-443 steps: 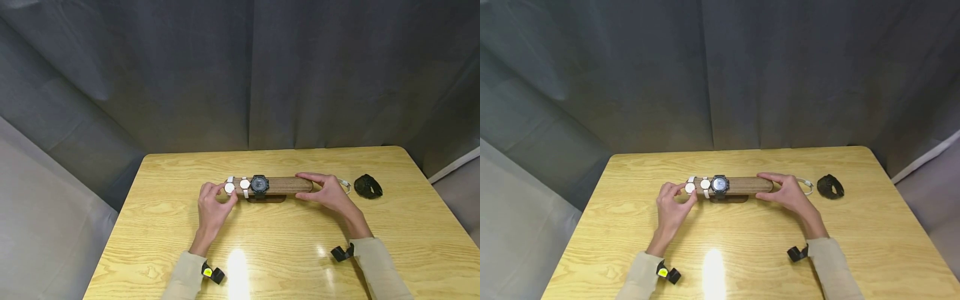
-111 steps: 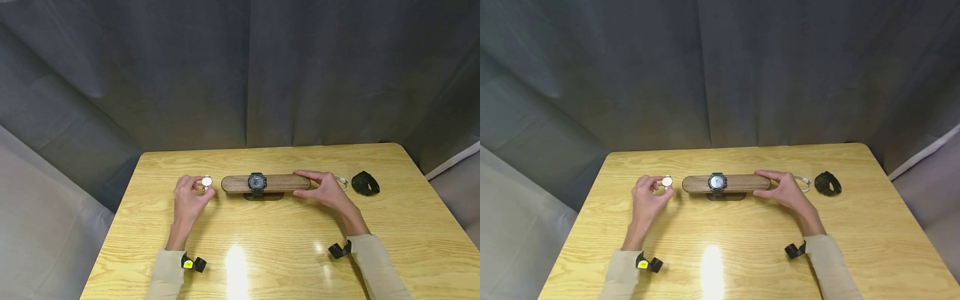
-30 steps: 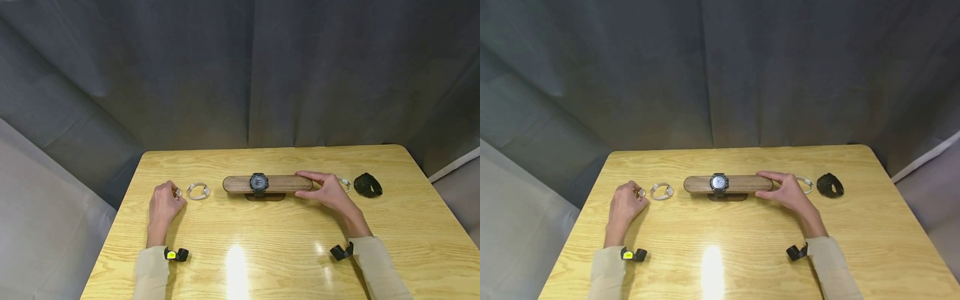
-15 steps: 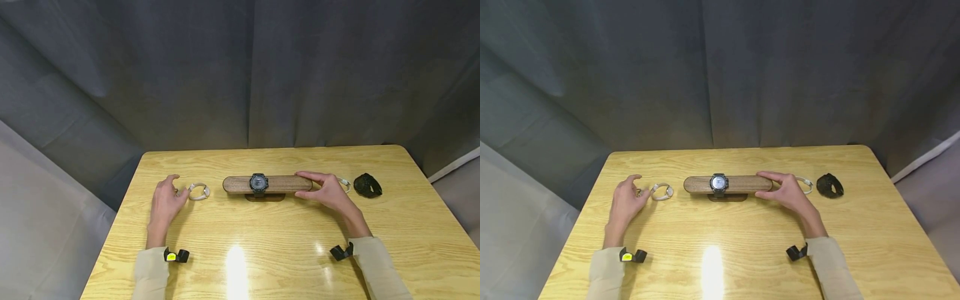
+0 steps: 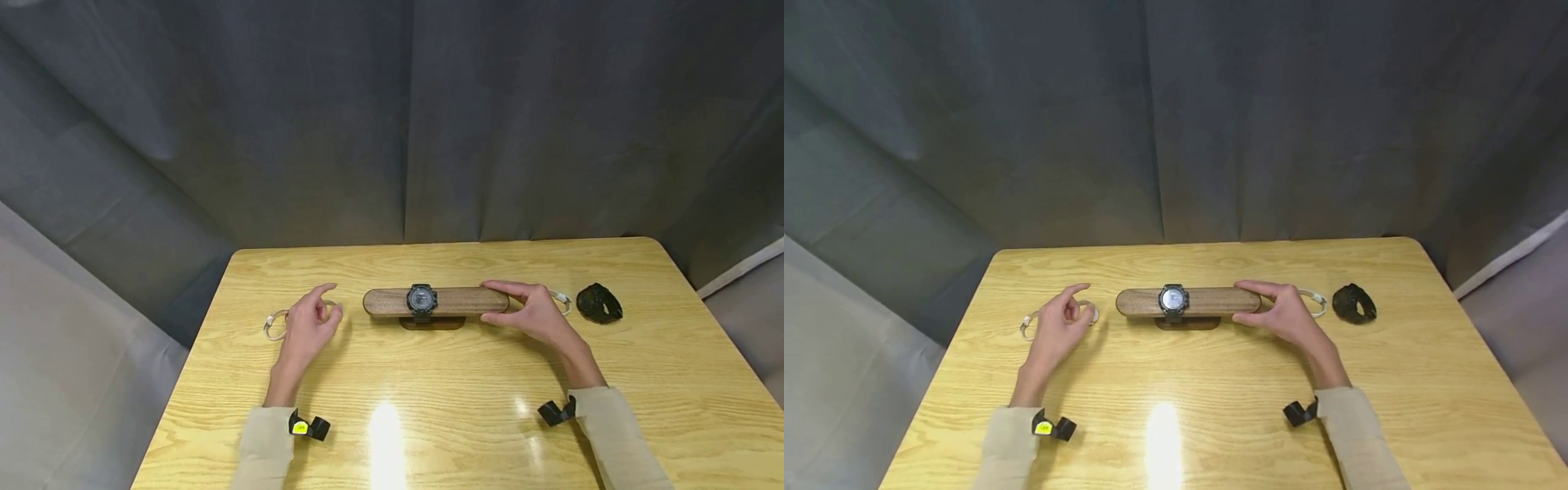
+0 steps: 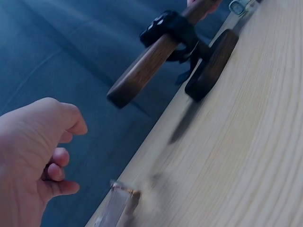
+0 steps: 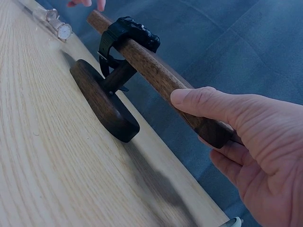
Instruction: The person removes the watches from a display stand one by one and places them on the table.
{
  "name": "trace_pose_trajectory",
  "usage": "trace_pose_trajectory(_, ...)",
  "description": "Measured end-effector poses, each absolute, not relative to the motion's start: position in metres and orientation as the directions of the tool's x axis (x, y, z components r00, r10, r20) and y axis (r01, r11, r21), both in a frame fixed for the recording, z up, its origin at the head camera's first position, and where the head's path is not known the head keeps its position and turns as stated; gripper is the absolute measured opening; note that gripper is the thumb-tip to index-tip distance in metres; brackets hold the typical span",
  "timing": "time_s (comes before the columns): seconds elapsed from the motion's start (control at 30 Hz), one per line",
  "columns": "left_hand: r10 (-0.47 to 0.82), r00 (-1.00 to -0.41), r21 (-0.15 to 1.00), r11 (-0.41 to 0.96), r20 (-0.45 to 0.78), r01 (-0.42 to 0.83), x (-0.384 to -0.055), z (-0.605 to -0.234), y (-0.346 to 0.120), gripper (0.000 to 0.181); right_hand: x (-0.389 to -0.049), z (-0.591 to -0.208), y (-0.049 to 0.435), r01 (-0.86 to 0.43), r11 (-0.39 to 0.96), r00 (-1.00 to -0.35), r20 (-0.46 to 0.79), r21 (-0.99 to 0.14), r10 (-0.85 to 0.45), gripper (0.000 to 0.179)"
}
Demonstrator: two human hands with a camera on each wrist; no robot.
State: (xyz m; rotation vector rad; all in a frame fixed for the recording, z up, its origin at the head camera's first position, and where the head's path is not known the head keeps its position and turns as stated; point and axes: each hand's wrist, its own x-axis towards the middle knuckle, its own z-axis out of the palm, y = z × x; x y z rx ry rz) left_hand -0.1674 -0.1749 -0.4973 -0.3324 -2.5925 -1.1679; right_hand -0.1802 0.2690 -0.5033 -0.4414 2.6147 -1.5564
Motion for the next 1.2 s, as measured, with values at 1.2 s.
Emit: trace_pose_trajectory(1.2, 0.277, -0.859, 0.447, 0.761, 0.431, 0.470, -0.162, -0.495, -0.063, 0.078, -0.181, -0.500, 0.266, -0.202, 0.417, -0.958, 0.090, -0.886, -0.273, 0.059)
